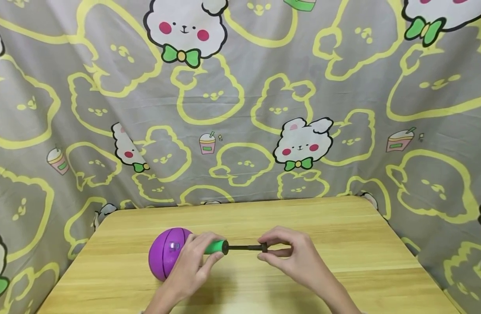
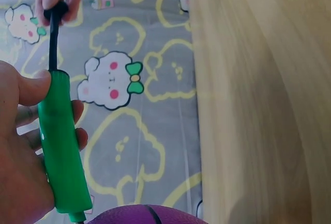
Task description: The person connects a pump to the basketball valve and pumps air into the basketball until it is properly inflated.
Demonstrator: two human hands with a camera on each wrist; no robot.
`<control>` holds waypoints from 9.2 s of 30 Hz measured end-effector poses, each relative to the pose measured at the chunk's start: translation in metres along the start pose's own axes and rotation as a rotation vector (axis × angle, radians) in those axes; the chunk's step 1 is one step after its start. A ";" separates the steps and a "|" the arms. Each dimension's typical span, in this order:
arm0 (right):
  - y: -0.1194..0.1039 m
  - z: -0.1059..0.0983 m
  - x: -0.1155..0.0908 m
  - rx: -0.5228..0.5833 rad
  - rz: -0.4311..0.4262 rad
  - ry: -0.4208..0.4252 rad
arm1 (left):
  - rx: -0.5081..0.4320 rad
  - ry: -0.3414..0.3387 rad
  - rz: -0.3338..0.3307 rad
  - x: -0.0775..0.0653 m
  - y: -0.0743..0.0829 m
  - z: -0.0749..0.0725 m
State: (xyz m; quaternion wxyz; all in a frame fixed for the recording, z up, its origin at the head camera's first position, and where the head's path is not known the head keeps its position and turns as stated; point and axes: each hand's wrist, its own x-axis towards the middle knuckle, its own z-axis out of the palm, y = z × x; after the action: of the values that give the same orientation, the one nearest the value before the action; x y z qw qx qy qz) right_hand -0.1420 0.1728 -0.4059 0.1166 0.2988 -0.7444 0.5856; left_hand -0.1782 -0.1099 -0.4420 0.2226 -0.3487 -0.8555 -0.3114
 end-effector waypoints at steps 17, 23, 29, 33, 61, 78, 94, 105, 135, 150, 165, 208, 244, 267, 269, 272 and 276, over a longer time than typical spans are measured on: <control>-0.009 -0.010 0.001 -0.065 -0.031 0.038 | -0.030 0.056 -0.009 -0.003 0.001 0.000; -0.006 0.002 0.003 -0.111 -0.082 0.104 | -0.017 0.086 0.011 0.000 0.003 0.003; 0.004 0.020 0.004 -0.081 -0.149 0.133 | -0.010 0.068 0.018 0.001 0.007 0.006; 0.012 0.035 0.004 -0.060 -0.174 0.142 | -0.003 0.050 0.029 0.000 0.010 0.009; 0.008 0.021 0.002 -0.033 -0.009 0.045 | 0.019 -0.006 -0.002 -0.001 0.000 0.002; -0.004 -0.010 -0.002 -0.057 -0.029 0.040 | 0.000 0.041 -0.002 0.000 -0.007 -0.004; 0.012 0.028 0.000 -0.052 -0.080 0.134 | 0.009 0.040 0.043 -0.001 0.009 0.007; 0.028 0.057 -0.002 -0.049 -0.178 0.141 | 0.045 0.005 0.078 -0.003 0.017 0.018; -0.007 -0.017 -0.003 -0.046 -0.053 0.000 | -0.037 0.014 0.000 0.001 -0.002 -0.003; 0.008 0.013 0.000 -0.032 -0.103 0.068 | -0.052 0.054 0.040 0.000 0.009 0.008; 0.027 0.053 0.000 -0.026 -0.171 0.098 | -0.056 -0.042 0.039 -0.002 0.018 0.014; -0.003 -0.015 -0.001 -0.005 -0.046 -0.005 | -0.018 0.017 -0.014 0.001 0.006 0.003; 0.007 0.024 -0.002 -0.029 -0.042 -0.018 | -0.036 -0.097 0.020 0.003 0.015 0.007; -0.013 -0.019 -0.002 -0.068 -0.030 -0.003 | -0.073 -0.017 -0.017 0.002 0.004 -0.007; -0.013 -0.018 -0.002 -0.074 -0.018 0.015 | -0.076 -0.009 -0.012 0.002 0.005 -0.005; -0.013 -0.015 -0.002 -0.078 -0.013 0.043 | -0.072 0.003 -0.013 0.001 0.007 -0.003; -0.010 -0.008 -0.001 -0.071 -0.016 0.059 | -0.046 0.017 -0.018 0.000 0.009 -0.001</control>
State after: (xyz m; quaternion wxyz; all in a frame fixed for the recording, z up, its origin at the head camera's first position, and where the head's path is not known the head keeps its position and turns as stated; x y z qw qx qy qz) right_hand -0.1373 0.1791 -0.3964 0.1539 0.2830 -0.7586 0.5664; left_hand -0.1714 -0.1058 -0.4383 0.2191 -0.3434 -0.8492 -0.3360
